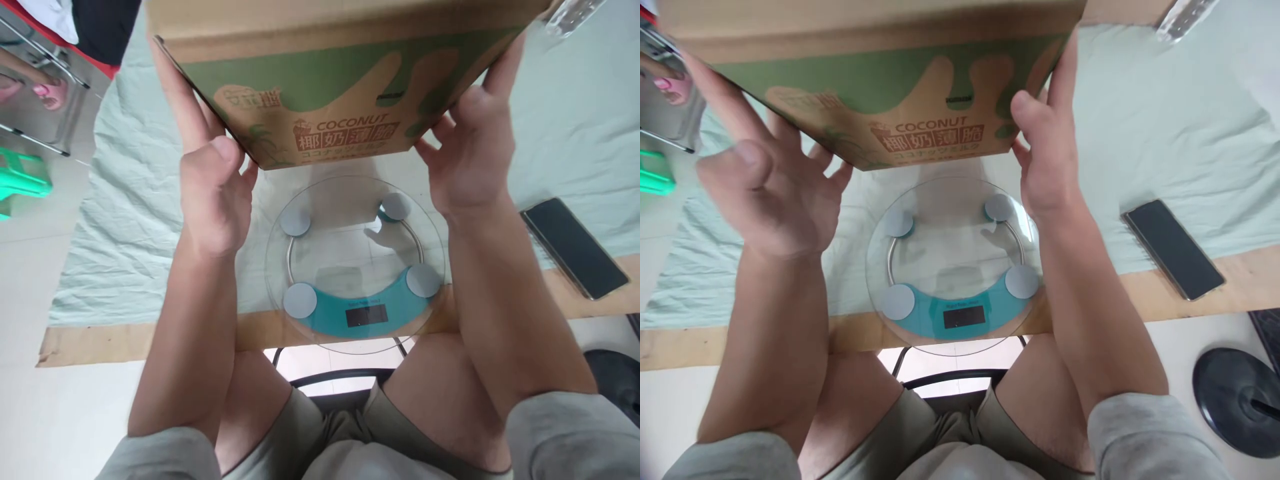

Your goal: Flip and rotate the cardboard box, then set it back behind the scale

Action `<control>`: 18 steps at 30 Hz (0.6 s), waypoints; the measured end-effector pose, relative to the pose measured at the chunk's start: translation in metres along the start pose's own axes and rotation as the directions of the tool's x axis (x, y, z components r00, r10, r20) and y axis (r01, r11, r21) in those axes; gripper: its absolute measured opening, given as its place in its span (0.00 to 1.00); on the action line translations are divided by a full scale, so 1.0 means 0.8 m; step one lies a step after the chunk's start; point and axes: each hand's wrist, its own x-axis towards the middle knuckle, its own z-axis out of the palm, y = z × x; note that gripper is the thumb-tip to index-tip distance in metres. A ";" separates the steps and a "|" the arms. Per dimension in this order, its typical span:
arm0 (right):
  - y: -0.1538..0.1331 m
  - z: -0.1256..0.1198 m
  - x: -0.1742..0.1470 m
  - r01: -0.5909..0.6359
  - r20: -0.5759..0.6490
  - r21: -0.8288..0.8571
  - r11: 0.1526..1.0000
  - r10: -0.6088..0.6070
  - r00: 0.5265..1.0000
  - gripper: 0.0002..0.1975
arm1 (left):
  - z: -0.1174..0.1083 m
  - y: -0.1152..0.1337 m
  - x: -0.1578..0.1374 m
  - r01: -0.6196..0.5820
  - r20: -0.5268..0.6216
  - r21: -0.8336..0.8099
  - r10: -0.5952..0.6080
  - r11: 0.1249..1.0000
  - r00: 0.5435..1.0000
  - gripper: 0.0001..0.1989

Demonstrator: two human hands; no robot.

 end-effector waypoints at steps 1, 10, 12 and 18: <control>-0.013 0.002 -0.002 0.015 -0.016 0.002 1.000 -0.015 1.000 0.48 | 0.000 0.010 -0.007 -0.035 0.070 0.047 0.032 0.998 0.997 0.36; -0.068 -0.032 -0.071 -0.050 0.007 0.050 0.998 0.050 0.999 0.39 | 0.008 0.054 -0.099 0.053 0.153 0.045 -0.060 0.998 0.986 0.31; -0.069 -0.048 -0.094 -0.057 0.037 0.072 0.996 0.055 0.998 0.36 | 0.007 0.054 -0.122 0.071 0.128 0.061 -0.078 0.996 0.989 0.34; -0.080 -0.056 -0.181 -0.025 0.094 0.056 0.998 0.020 0.995 0.31 | -0.006 0.060 -0.186 -0.007 0.240 0.183 -0.038 0.983 0.970 0.40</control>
